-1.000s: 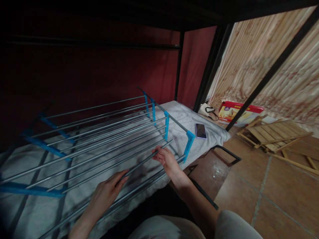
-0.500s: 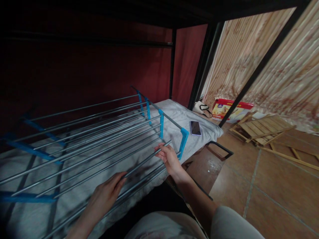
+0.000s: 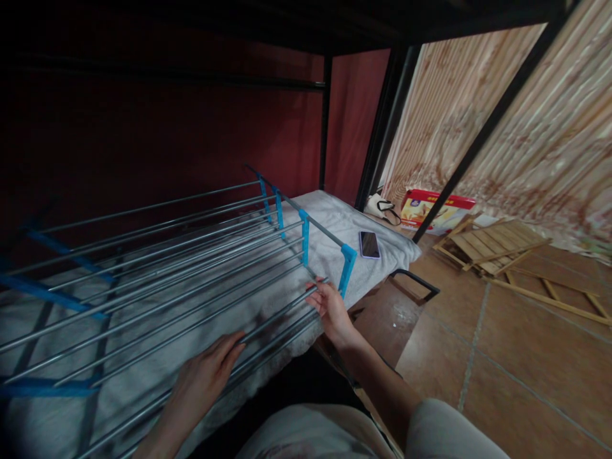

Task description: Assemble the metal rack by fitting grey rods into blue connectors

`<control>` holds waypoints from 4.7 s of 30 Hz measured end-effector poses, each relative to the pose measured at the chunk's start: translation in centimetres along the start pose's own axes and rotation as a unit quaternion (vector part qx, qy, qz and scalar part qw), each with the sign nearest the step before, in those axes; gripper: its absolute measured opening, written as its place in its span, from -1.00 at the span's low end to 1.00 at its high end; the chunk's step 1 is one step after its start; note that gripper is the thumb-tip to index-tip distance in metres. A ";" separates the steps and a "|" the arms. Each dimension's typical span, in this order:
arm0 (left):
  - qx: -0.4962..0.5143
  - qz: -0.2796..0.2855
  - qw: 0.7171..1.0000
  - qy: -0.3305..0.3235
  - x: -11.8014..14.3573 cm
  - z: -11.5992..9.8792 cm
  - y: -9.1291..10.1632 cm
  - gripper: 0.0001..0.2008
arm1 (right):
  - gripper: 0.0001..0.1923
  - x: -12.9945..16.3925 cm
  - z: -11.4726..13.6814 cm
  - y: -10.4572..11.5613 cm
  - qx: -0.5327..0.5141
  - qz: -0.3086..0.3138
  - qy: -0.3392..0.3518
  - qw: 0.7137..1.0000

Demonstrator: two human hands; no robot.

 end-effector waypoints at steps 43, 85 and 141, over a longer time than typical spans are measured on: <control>-0.005 0.029 0.999 -0.029 -1.8 -4.5 -1.6 -0.60 | -0.65 -0.2 7.9 5.6 0.291 -0.067 0.300 0.906; 0.028 0.150 0.987 0.050 -2.4 -4.0 -2.9 -0.62 | -0.51 0.1 7.5 5.6 0.388 -0.070 0.344 0.852; -0.074 0.060 0.995 0.027 -0.9 -4.5 -1.1 -0.67 | -0.41 0.2 6.8 5.3 0.400 -0.081 0.351 0.843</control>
Point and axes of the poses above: each hand's wrist, its own x-axis away from the middle knuckle, its own y-axis out of the back of the hand, z = x × y, the point moved 9 cm from there along -x, towards the middle knuckle, and after that the axes turned 1 degree about x, right-handed, at the moved point
